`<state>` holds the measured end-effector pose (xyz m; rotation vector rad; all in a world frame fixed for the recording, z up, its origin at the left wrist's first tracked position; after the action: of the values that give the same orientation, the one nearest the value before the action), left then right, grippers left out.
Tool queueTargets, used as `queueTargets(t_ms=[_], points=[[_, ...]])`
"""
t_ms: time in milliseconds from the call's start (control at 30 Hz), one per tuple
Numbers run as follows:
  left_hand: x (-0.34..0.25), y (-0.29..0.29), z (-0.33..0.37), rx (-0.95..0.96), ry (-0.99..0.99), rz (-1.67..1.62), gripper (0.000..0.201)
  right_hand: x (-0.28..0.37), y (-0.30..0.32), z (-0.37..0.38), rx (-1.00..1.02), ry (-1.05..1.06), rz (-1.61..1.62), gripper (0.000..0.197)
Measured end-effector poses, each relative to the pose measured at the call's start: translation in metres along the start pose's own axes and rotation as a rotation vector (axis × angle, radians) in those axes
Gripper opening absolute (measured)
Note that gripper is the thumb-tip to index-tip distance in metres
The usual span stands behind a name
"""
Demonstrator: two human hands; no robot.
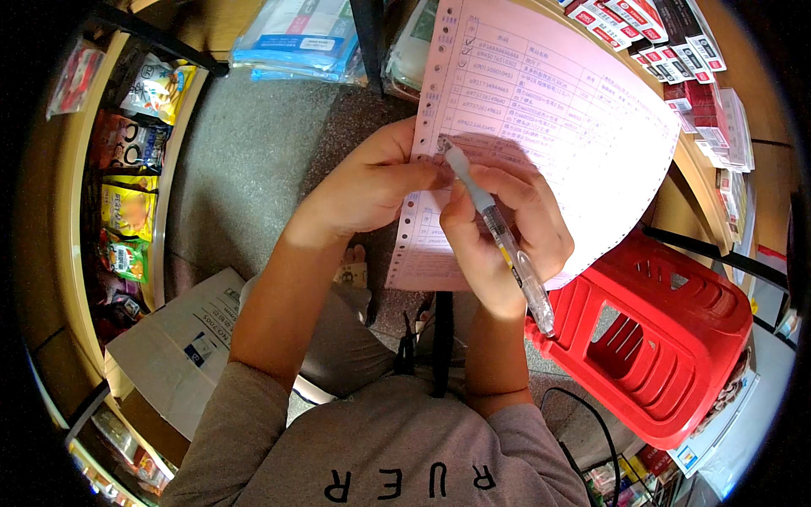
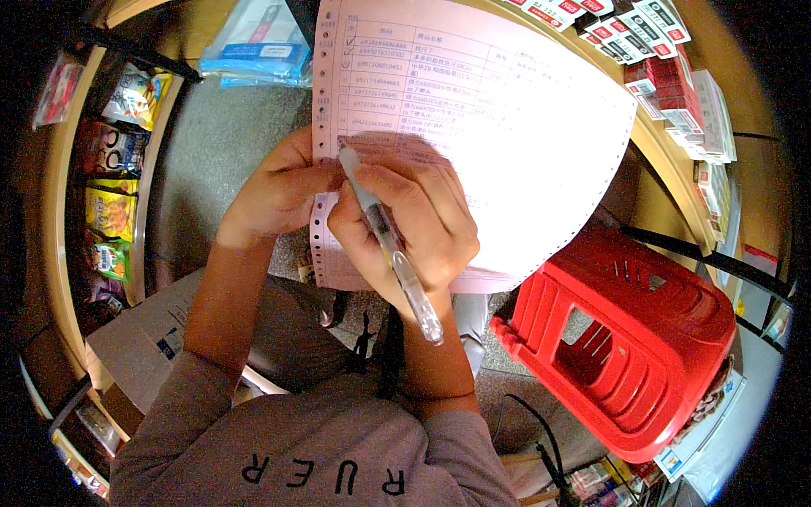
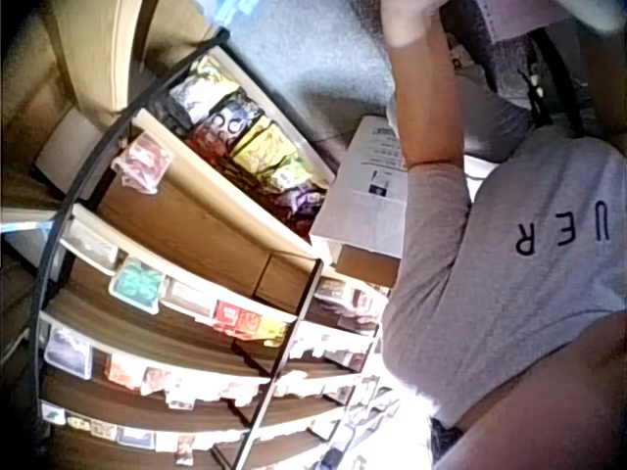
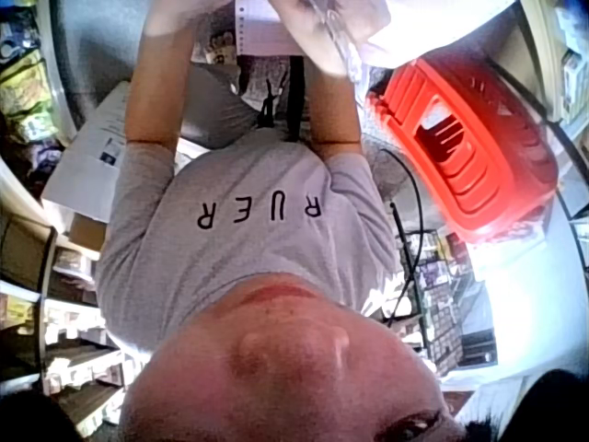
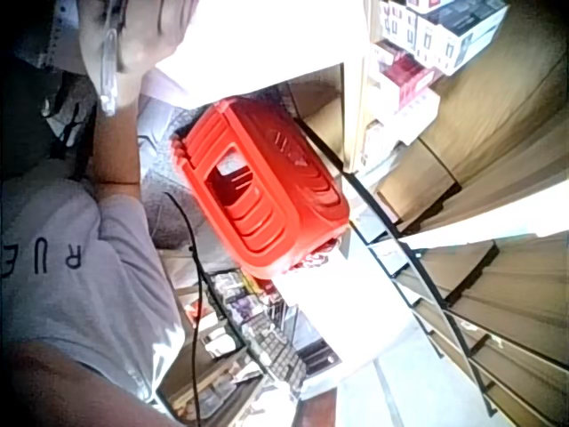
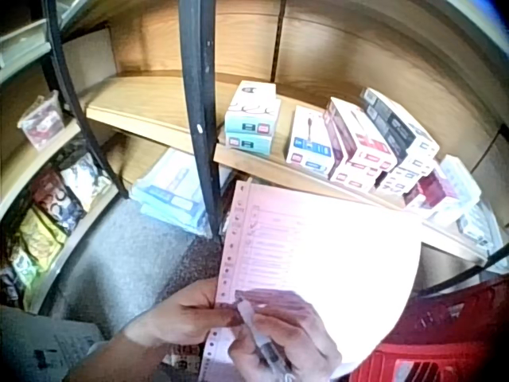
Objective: The person holds a pink paper and a pen, checking off items on the list while looking at and handling boxes of pens on a shelf.
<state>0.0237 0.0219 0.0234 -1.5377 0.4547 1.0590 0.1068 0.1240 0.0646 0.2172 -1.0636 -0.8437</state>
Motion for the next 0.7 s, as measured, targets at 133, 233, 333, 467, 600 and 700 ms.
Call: queueTargets(t_ms=[133,233,333,467,600,700], points=[[-0.0043,-0.0025,0.0010,0.015,0.002,0.000,0.030,0.0014,0.0023,-0.0018,-0.032,0.005,0.056,0.016],[-0.0023,-0.0023,0.0014,0.013,-0.005,-0.008,0.031,0.0012,0.0019,-0.0023,-0.002,-0.050,0.099,0.016],[-0.0027,-0.0018,0.0011,0.009,-0.010,-0.015,0.031,0.0021,0.0003,-0.0028,0.003,-0.061,0.086,0.016],[-0.0012,-0.0008,0.0019,0.032,-0.025,0.015,0.029,-0.0010,-0.0012,-0.0005,-0.047,0.005,0.033,0.016],[0.0013,0.0003,0.0006,-0.004,-0.039,0.015,0.026,-0.0009,-0.0027,0.0002,-0.036,-0.004,0.049,0.016],[-0.0003,-0.0008,0.0020,0.028,-0.043,0.064,0.024,0.0006,-0.0003,0.0015,-0.013,-0.008,0.048,0.016]])
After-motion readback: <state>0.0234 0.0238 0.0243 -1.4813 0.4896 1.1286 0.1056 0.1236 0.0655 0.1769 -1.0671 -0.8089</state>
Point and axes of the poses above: each hand's wrist, its own z-axis towards the middle knuckle, its own y-axis out of the back of the hand, x = y × z, the point moved 2 cm from there along z, towards the middle knuckle, and after that the axes turned 14 degrees about x, right-handed, at the moved point
